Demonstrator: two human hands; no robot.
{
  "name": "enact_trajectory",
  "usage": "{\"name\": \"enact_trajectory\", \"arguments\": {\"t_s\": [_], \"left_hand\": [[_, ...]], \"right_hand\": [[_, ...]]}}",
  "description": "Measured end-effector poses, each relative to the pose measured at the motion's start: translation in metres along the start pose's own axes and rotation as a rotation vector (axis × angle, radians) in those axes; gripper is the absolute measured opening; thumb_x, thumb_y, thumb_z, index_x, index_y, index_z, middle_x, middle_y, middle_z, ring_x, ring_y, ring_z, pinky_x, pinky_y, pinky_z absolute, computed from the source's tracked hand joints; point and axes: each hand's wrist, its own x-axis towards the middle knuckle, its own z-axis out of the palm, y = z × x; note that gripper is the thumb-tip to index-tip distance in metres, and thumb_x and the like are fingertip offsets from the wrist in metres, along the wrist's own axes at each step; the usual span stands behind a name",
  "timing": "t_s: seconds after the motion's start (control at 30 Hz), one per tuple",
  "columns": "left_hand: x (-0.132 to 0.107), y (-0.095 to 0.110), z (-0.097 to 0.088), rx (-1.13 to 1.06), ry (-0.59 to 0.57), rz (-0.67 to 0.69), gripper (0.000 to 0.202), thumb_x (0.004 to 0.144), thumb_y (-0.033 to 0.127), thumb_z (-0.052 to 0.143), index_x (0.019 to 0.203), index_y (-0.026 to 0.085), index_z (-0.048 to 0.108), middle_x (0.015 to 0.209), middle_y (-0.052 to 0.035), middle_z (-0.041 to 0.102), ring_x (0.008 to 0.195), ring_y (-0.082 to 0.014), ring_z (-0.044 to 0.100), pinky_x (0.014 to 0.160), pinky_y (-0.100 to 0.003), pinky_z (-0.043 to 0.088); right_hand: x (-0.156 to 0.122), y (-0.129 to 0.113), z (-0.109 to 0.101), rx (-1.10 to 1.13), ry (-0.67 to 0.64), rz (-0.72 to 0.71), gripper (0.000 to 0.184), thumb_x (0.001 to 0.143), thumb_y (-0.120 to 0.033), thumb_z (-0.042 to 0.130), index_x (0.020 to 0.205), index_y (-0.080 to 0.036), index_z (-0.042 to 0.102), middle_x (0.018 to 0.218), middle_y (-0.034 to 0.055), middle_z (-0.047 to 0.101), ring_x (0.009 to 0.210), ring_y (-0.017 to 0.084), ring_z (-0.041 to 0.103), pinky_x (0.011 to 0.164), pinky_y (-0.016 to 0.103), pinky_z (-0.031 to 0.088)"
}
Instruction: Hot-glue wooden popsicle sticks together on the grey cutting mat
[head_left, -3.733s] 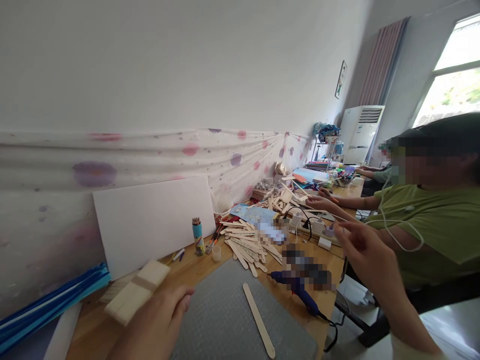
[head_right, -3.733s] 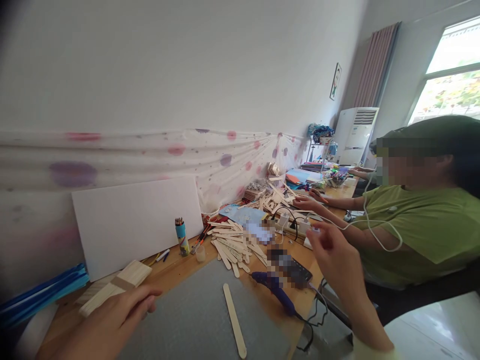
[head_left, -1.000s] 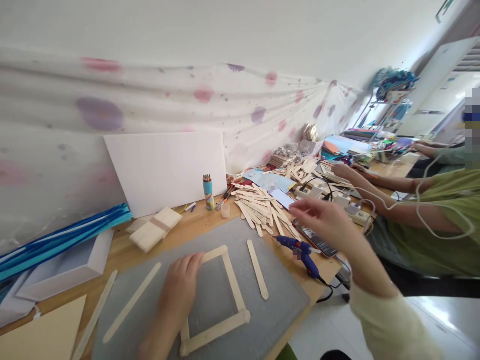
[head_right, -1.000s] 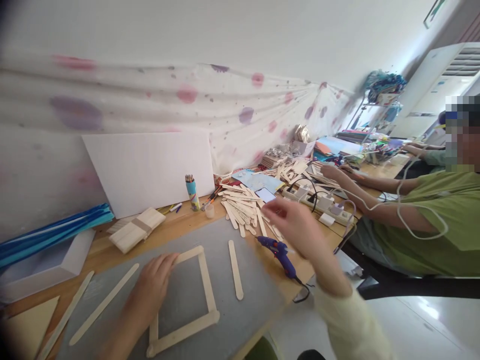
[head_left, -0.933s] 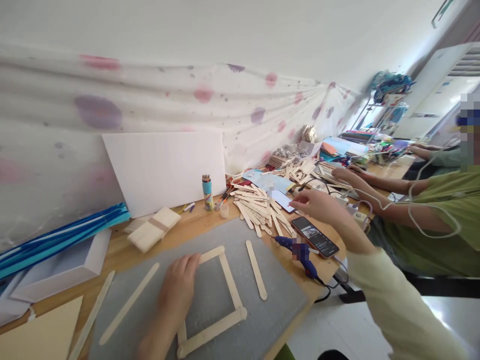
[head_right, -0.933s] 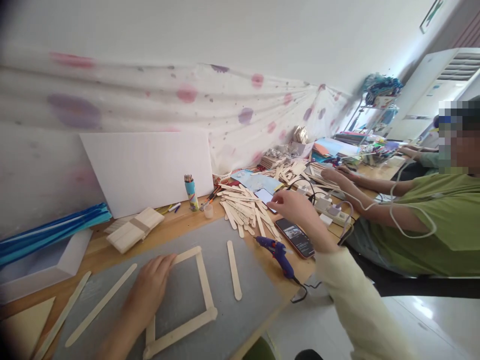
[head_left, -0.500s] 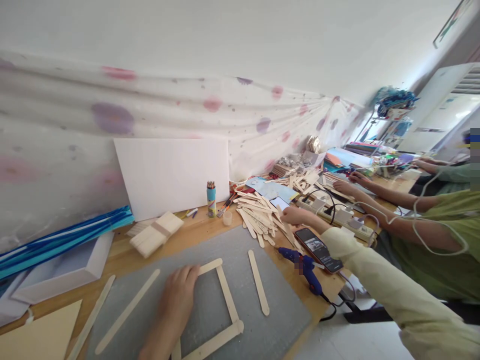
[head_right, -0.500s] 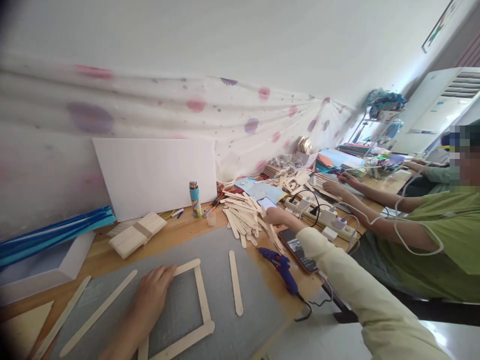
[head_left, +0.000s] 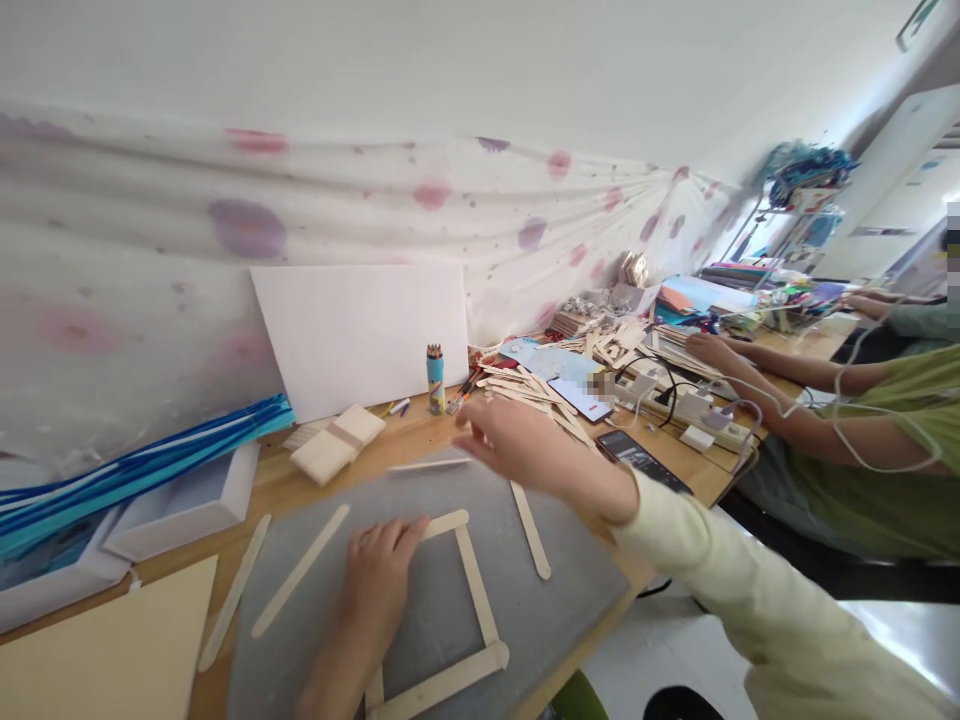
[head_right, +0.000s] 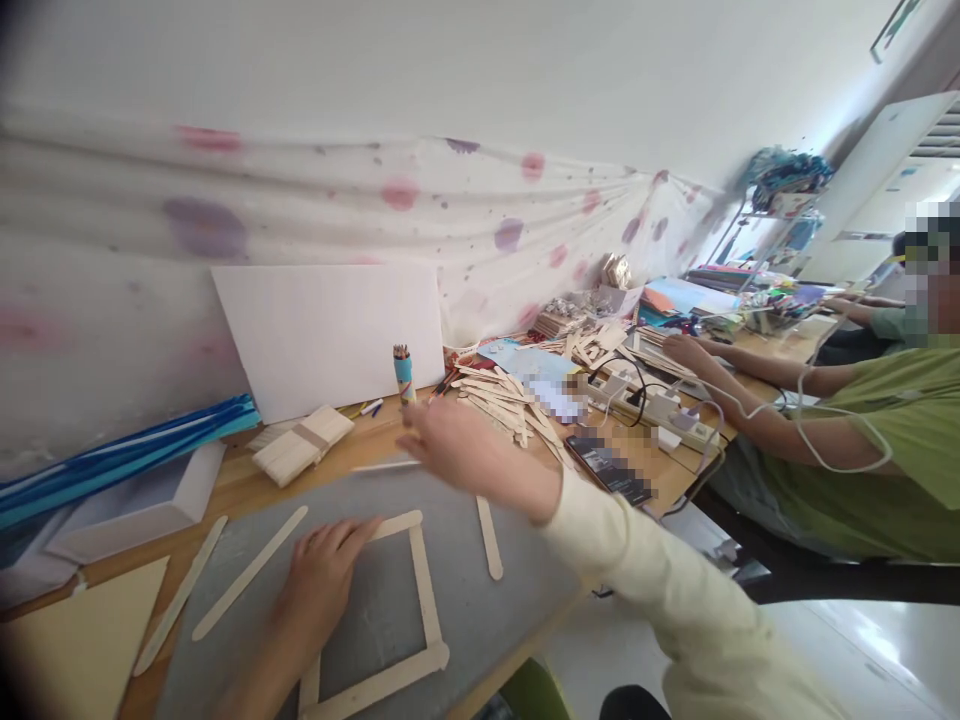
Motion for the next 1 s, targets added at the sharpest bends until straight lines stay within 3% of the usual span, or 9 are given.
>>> {"name": "enact_trajectory", "arguments": {"t_s": [0.07, 0.13, 0.2, 0.27, 0.37, 0.5, 0.63, 0.8, 1.0], "left_hand": [[-0.007, -0.008, -0.003, 0.002, 0.032, 0.011, 0.058, 0.084, -0.005, 0.034, 0.122, 0.025, 0.066, 0.099, -0.0072, 0.074, 0.089, -0.0218, 0.067, 0.081, -0.038, 0.049], [-0.013, -0.012, -0.006, -0.019, 0.105, 0.043, 0.056, 0.085, -0.003, 0.033, 0.121, 0.024, 0.065, 0.098, -0.0068, 0.073, 0.088, -0.0214, 0.067, 0.078, -0.036, 0.05], [-0.017, -0.011, -0.009, -0.044, 0.207, 0.091, 0.053, 0.086, -0.002, 0.033, 0.121, 0.023, 0.063, 0.097, -0.0058, 0.072, 0.086, -0.0209, 0.066, 0.078, -0.035, 0.05], [-0.019, -0.007, -0.015, -0.057, 0.284, 0.128, 0.051, 0.086, -0.003, 0.034, 0.121, 0.022, 0.061, 0.094, -0.0045, 0.071, 0.083, -0.0198, 0.065, 0.075, -0.033, 0.05], [-0.021, 0.002, -0.026, -0.033, 0.312, 0.148, 0.05, 0.087, -0.004, 0.032, 0.121, 0.022, 0.06, 0.089, -0.0033, 0.07, 0.079, -0.0187, 0.064, 0.072, -0.032, 0.049], [-0.02, 0.018, -0.039, -0.007, 0.312, 0.143, 0.033, 0.097, 0.011, 0.034, 0.117, 0.018, 0.06, 0.089, -0.0057, 0.069, 0.079, -0.0211, 0.064, 0.072, -0.035, 0.049], [-0.011, 0.035, -0.042, -0.089, 0.322, 0.104, 0.027, 0.101, 0.032, 0.042, 0.113, 0.015, 0.06, 0.091, -0.0078, 0.068, 0.081, -0.0224, 0.065, 0.07, -0.036, 0.052], [-0.004, 0.048, -0.036, -0.163, 0.332, 0.084, 0.024, 0.102, 0.028, 0.041, 0.104, 0.017, 0.062, 0.086, -0.0053, 0.068, 0.079, -0.0179, 0.065, 0.069, -0.029, 0.055], [-0.009, 0.051, -0.034, -0.118, 0.366, 0.079, 0.023, 0.102, 0.023, 0.041, 0.113, 0.014, 0.059, 0.088, -0.0072, 0.069, 0.079, -0.0191, 0.067, 0.069, -0.031, 0.057]], "right_hand": [[-0.031, -0.017, 0.02, 0.029, -0.039, -0.016, 0.022, 0.095, -0.034, 0.058, 0.106, -0.017, 0.065, 0.099, 0.0104, 0.07, 0.089, 0.025, 0.065, 0.075, 0.033, 0.045], [-0.061, -0.029, 0.05, 0.133, -0.045, 0.043, 0.033, 0.085, -0.03, 0.071, 0.112, -0.013, 0.063, 0.113, 0.0176, 0.066, 0.102, 0.033, 0.063, 0.086, 0.041, 0.046], [-0.08, -0.036, 0.084, 0.404, 0.004, 0.179, 0.039, 0.086, -0.02, 0.065, 0.123, -0.013, 0.056, 0.116, 0.0179, 0.066, 0.104, 0.03, 0.063, 0.085, 0.039, 0.048], [-0.086, -0.038, 0.113, 0.77, 0.055, 0.277, 0.031, 0.093, -0.017, 0.05, 0.124, -0.016, 0.052, 0.094, 0.009, 0.071, 0.084, 0.022, 0.067, 0.07, 0.031, 0.049], [-0.079, -0.038, 0.137, 1.124, 0.131, 0.328, 0.023, 0.094, -0.024, 0.045, 0.114, -0.017, 0.054, 0.071, 0.0001, 0.063, 0.059, 0.017, 0.061, 0.053, 0.025, 0.043], [-0.065, -0.039, 0.142, 1.23, 0.094, 0.286, 0.023, 0.094, -0.033, 0.044, 0.1, -0.017, 0.059, 0.062, -0.0036, 0.055, 0.049, 0.013, 0.054, 0.047, 0.023, 0.04], [-0.065, -0.043, 0.145, 1.229, 0.085, 0.226, 0.012, 0.085, -0.022, 0.052, 0.083, -0.017, 0.063, 0.056, -0.0066, 0.047, 0.049, 0.01, 0.042, 0.048, 0.021, 0.031], [-0.074, -0.044, 0.143, 1.226, 0.096, 0.2, 0.016, 0.086, -0.021, 0.053, 0.089, -0.016, 0.067, 0.058, -0.0066, 0.045, 0.052, 0.009, 0.036, 0.049, 0.021, 0.027], [-0.074, -0.047, 0.13, 1.122, 0.086, 0.164, 0.02, 0.089, -0.018, 0.047, 0.087, -0.016, 0.067, 0.065, -0.0017, 0.061, 0.057, 0.011, 0.05, 0.054, 0.021, 0.036]]}}
